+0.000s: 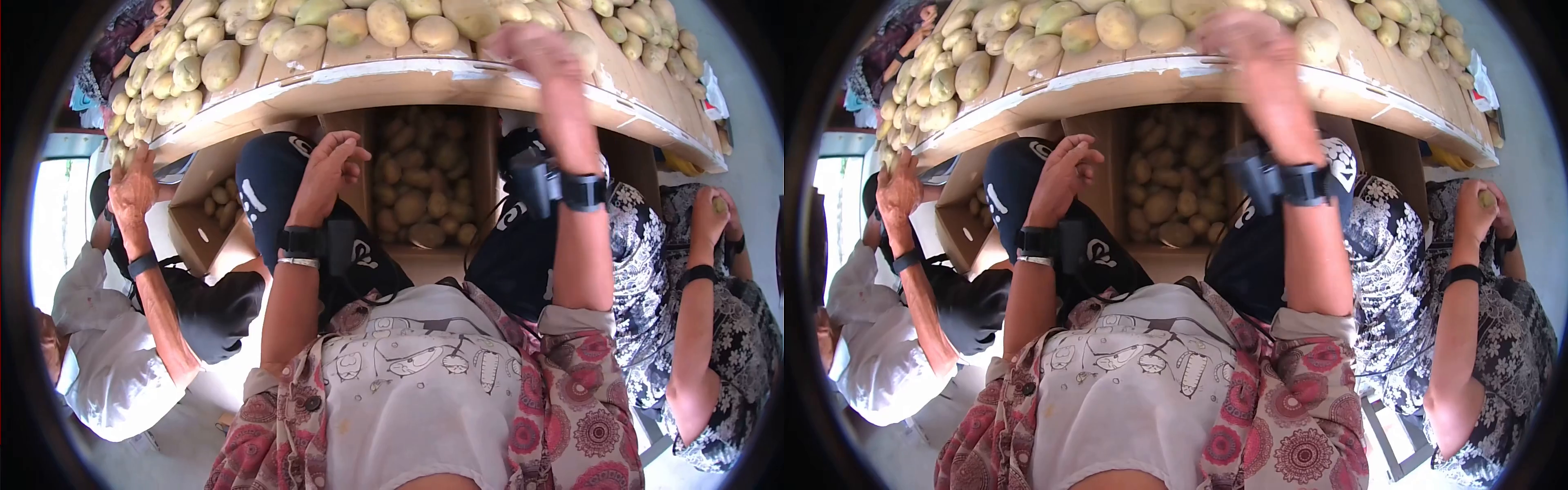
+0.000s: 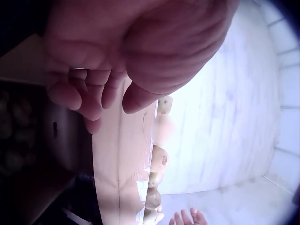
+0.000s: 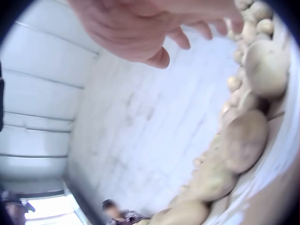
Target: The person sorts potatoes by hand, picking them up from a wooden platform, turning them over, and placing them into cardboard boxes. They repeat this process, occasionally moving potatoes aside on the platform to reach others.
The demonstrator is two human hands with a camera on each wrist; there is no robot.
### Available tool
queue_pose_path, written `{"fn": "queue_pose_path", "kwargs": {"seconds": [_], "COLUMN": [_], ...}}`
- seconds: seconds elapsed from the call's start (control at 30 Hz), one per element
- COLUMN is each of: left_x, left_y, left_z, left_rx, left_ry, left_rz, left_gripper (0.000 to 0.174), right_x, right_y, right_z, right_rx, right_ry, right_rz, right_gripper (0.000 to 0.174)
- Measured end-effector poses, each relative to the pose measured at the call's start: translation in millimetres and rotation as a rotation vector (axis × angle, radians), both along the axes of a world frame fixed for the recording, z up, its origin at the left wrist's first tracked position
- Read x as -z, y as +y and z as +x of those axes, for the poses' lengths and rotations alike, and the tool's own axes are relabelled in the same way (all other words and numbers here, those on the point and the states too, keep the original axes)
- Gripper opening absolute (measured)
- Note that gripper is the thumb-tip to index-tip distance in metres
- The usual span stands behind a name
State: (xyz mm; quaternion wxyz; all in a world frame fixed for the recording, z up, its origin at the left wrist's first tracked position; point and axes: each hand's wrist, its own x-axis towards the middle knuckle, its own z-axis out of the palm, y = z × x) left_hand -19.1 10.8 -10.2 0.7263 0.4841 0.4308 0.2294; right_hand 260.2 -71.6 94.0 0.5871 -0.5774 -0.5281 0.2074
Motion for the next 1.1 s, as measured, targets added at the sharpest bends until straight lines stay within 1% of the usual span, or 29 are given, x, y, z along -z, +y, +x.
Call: {"fn": "queue_pose_path", "kwargs": {"seconds": [0.03,0.07,0.13,0.2,0.27,0.3,0.33,0.37,0.43,0.5,0.57,0.63,0.67,0.7,0.73,0.77,0.83,0.9,0.97,1.0,1.07,1.1], "left_x": [-0.6,-1.3,-1.8,-0.2,1.8,4.7,5.7,1.7,5.6,3.6,0.6,2.4,2.0,1.2,1.5,2.5,-2.3,-6.3,-7.5,-7.6,-6.8,-6.3], "left_y": [0.4,0.4,-0.7,-2.1,2.0,2.9,2.9,1.5,0.8,5.1,0.9,-2.4,-1.3,-3.0,-4.1,-5.4,-8.8,-11.4,-11.7,-11.9,-12.2,-12.1], "left_z": [0.9,2.8,0.3,0.4,2.3,0.5,-1.3,-1.1,-4.0,-4.6,-6.2,-5.6,-4.8,-5.2,-4.9,-4.6,-5.1,-6.8,-7.3,-10.3,-12.0,-12.3], "left_rx": [-0.004,0.003,-0.016,-0.009,0.003,0.005,0.009,-0.008,-0.012,-0.016,-0.012,-0.007,-0.005,0.011,0.014,0.012,0.015,0.028,0.055,0.069,0.087,0.086], "left_ry": [0.018,0.011,-0.021,-0.038,-0.069,-0.094,-0.116,-0.103,-0.074,-0.049,-0.078,-0.054,-0.023,-0.069,-0.073,-0.071,-0.025,0.002,-0.004,0.011,0.021,0.034], "left_rz": [-0.008,-0.011,-0.029,-0.038,-0.031,-0.039,-0.052,-0.061,-0.057,-0.034,-0.047,-0.038,-0.024,-0.034,-0.024,-0.019,-0.007,-0.05,-0.025,-0.028,-0.028,-0.033], "left_gripper": [0.02,0.02,0.019,0.019,0.019,0.018,0.018,0.017,0.017,0.017,0.016,0.016,0.016,0.015,0.015,0.016,0.018,0.017,0.017,0.016,0.016,0.016], "right_x": [9.0,22.1,68.6,176.2,233.6,283.0,317.7,321.1,329.2,341.7,338.4,319.2,317.3,317.4,323.2,385.5,359.9,359.3,372.4,370.2,365.9,369.2], "right_y": [1.5,4.7,15.6,25.8,20.4,16.8,12.2,5.8,-12.4,-15.1,-22.4,-33.7,-31.8,-29.2,-29.5,-29.4,-31.6,-34.9,-35.6,-32.5,-32.6,-33.3], "right_z": [-21.6,-36.7,-68.5,-75.5,-100.9,-114.3,-125.9,-134.2,-147.8,-153.4,-157.0,-157.7,-158.8,-160.1,-162.2,-172.6,-178.4,-186.3,-191.5,-194.2,-194.5,-194.9], "right_rx": [-0.194,-0.474,-0.669,-0.839,-0.693,-0.692,-0.688,-0.682,-0.433,-0.392,-0.369,-0.201,-0.186,-0.145,-0.108,0.061,-0.004,0.041,-0.024,-0.005,-0.062,-0.048], "right_ry": [0.103,0.174,0.317,0.25,-0.609,-0.728,-0.842,-0.846,-0.81,-0.802,-0.802,-0.815,-0.817,-0.781,-0.744,-0.753,-0.818,-0.851,-0.9,-0.894,-0.743,-0.738], "right_rz": [-0.223,-0.37,-0.724,-0.797,-0.795,-0.894,-0.996,-0.998,-1.065,-1.079,-1.094,-0.948,-0.94,-1.015,-1.09,-1.104,-1.098,-1.032,-1.046,-1.042,-1.112,-1.112], "right_gripper": [0.027,0.029,0.027,0.029,0.027,0.026,0.026,0.026,0.027,0.028,0.028,0.03,0.03,0.029,0.029,0.029,0.03,0.032,0.034,0.034,0.034,0.034]}}
